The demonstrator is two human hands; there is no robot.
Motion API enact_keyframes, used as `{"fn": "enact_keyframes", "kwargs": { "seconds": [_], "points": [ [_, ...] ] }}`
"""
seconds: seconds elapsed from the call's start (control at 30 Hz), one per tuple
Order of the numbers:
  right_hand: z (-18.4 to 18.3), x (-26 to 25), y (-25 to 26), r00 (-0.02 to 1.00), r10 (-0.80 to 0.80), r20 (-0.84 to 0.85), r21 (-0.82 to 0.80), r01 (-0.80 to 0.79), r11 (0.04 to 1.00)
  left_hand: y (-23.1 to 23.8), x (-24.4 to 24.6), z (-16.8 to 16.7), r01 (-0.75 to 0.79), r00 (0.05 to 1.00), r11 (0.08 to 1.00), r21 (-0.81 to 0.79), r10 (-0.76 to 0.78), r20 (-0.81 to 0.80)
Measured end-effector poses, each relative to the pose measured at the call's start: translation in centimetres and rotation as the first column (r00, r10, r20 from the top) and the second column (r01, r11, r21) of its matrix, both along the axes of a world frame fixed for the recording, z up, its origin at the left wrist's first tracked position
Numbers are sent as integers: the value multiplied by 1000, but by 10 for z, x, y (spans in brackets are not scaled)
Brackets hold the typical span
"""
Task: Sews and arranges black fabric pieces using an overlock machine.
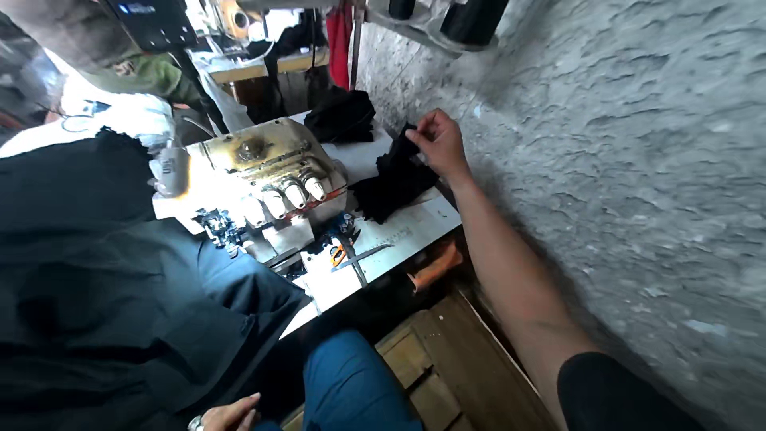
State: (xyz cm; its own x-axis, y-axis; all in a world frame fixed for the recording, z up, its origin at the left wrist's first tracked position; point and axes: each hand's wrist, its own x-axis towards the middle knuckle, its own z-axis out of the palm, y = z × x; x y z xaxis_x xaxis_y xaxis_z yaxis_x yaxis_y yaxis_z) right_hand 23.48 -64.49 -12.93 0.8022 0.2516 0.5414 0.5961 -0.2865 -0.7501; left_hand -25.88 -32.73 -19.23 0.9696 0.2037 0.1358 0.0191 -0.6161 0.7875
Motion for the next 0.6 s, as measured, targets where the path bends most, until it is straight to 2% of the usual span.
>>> {"fn": "enact_keyframes", "kwargs": {
  "seconds": [0.13,0.27,0.33,0.4,0.43,0.5,0.53,0.6],
  "points": [
    [41,-73,6,989,67,129,30,-71,997,-6,27,44,160,974,987,8,-159,164],
    [76,-180,40,917,340,207,-52,-337,940,-18,71,97,177,924,984,36,-179,339],
    [75,-226,63,861,452,235,-59,-451,891,-35,89,122,201,928,978,-63,-169,333],
    [65,-269,81,845,466,263,-54,-469,881,-51,102,131,226,931,964,-144,-170,324],
    [57,-290,87,864,436,251,-59,-436,898,-57,102,128,222,925,966,-136,-165,343],
    [36,-325,95,920,382,91,-71,-376,924,-55,84,118,208,923,978,20,-203,326],
    [22,-337,99,900,432,-56,-35,-434,900,-49,69,111,209,928,974,90,-226,296],
    [-10,-353,114,699,642,-316,227,-601,766,-35,42,95,199,930,978,65,-209,304]
  ]
}}
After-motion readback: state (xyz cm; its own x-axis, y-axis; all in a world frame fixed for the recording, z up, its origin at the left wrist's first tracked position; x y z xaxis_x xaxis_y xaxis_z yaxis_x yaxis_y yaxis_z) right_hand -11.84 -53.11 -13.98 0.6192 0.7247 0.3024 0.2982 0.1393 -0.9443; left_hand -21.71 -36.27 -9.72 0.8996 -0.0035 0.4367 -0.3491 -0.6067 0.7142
